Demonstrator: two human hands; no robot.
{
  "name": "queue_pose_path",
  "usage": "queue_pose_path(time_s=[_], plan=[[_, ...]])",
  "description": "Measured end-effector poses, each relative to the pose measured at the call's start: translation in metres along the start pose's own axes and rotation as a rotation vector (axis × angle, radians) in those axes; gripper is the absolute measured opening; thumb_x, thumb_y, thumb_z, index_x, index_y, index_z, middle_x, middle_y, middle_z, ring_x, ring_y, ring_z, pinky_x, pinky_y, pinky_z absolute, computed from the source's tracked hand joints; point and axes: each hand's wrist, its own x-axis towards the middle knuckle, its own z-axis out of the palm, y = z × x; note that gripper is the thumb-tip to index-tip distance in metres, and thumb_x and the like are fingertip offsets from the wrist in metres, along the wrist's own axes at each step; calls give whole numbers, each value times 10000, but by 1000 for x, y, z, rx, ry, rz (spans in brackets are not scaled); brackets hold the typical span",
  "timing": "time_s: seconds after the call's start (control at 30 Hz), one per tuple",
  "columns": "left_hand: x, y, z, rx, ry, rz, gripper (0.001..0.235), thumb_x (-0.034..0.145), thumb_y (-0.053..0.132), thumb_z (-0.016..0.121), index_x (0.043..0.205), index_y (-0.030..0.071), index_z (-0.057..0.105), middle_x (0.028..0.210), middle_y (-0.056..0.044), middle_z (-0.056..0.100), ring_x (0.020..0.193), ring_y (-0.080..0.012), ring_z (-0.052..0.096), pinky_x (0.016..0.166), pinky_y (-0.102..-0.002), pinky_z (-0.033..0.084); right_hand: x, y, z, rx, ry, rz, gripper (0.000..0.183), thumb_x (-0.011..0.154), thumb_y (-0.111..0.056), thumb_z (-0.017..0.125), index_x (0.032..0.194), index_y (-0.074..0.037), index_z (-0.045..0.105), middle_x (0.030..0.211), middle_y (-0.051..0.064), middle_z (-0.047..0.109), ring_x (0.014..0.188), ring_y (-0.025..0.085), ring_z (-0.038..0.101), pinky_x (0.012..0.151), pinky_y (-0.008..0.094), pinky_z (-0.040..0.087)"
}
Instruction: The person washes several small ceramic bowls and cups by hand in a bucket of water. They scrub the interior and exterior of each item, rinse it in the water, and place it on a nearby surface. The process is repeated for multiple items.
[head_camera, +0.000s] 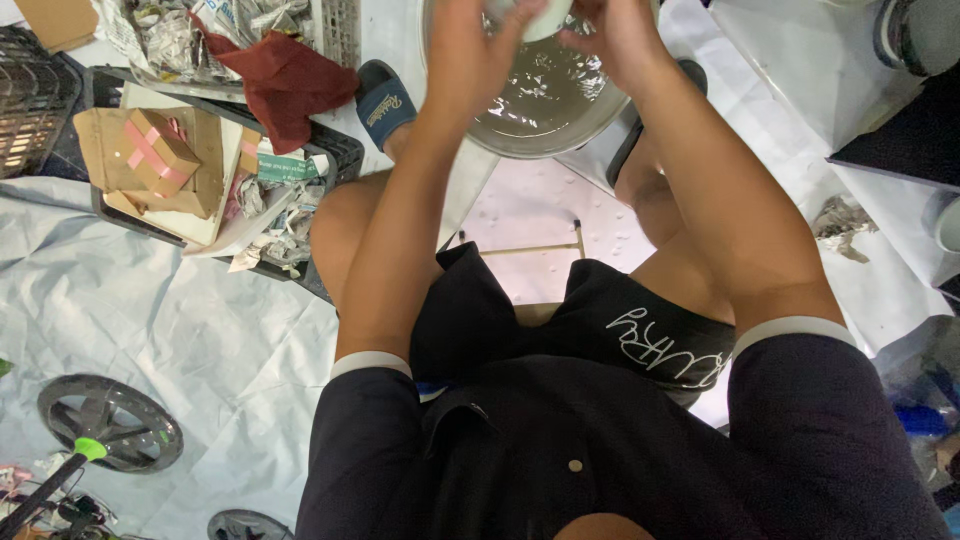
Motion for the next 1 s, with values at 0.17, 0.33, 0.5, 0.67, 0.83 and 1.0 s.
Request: queue_pose_path(time_s=[0.17, 0.33, 0.5, 0.67, 0.83, 1.0], plan=[[-5, 25, -4, 233, -148, 339, 197, 836, 152, 853, 976, 67, 744, 971, -90, 717, 1029, -357, 621, 881, -493, 487, 9, -5, -5, -62, -96, 356, 437, 1053, -357, 460, 1274, -22, 632, 1195, 130, 739, 989, 220, 807, 866, 386, 645], [-15, 21, 0, 300, -169, 247, 337, 789, 175, 854, 1069, 77, 693, 1099, -153, 690, 1089, -368, 611, 886, -492, 486, 37, 48, -28, -262, -29, 154, 274, 1121, -205, 570, 1282, -3, 661, 1173, 138, 727, 1007, 284, 732, 803, 433, 583], [-23, 2, 1, 456, -188, 81, 425, 781, 228, 812, 1149, 82, 658, 1077, -181, 713, 1037, -391, 646, 806, -515, 497, 38, 94, -44, -1200, 258, -618, 152, 1100, -40, 575, 1230, 31, 612, 1143, 276, 648, 1069, 508, 613, 902, 538, 486], [-28, -10, -3, 379, -283, 26, 351, 882, 215, 757, 1194, 91, 656, 1040, -165, 735, 937, -390, 697, 804, -500, 540, 29, 101, -41, -1166, 227, -613, 270, 1016, 55, 556, 1256, -18, 656, 1234, 261, 631, 1154, 467, 593, 964, 504, 483], [-29, -11, -4, 413, -373, -37, 357, 868, 273, 777, 1142, 82, 652, 930, -166, 737, 876, -385, 716, 768, -495, 553, 38, 112, -37, -1163, 274, -497, 270, 967, 34, 639, 1186, -73, 755, 1128, 244, 649, 1036, 405, 657, 899, 465, 526], [-30, -16, -9, 420, -345, -3, 350, 845, 266, 781, 1101, 66, 650, 907, -165, 737, 844, -385, 713, 705, -504, 547, 46, 136, -56, -1341, 200, -175, 214, 929, -42, 714, 1129, -79, 781, 1022, 210, 740, 939, 389, 703, 839, 451, 549]])
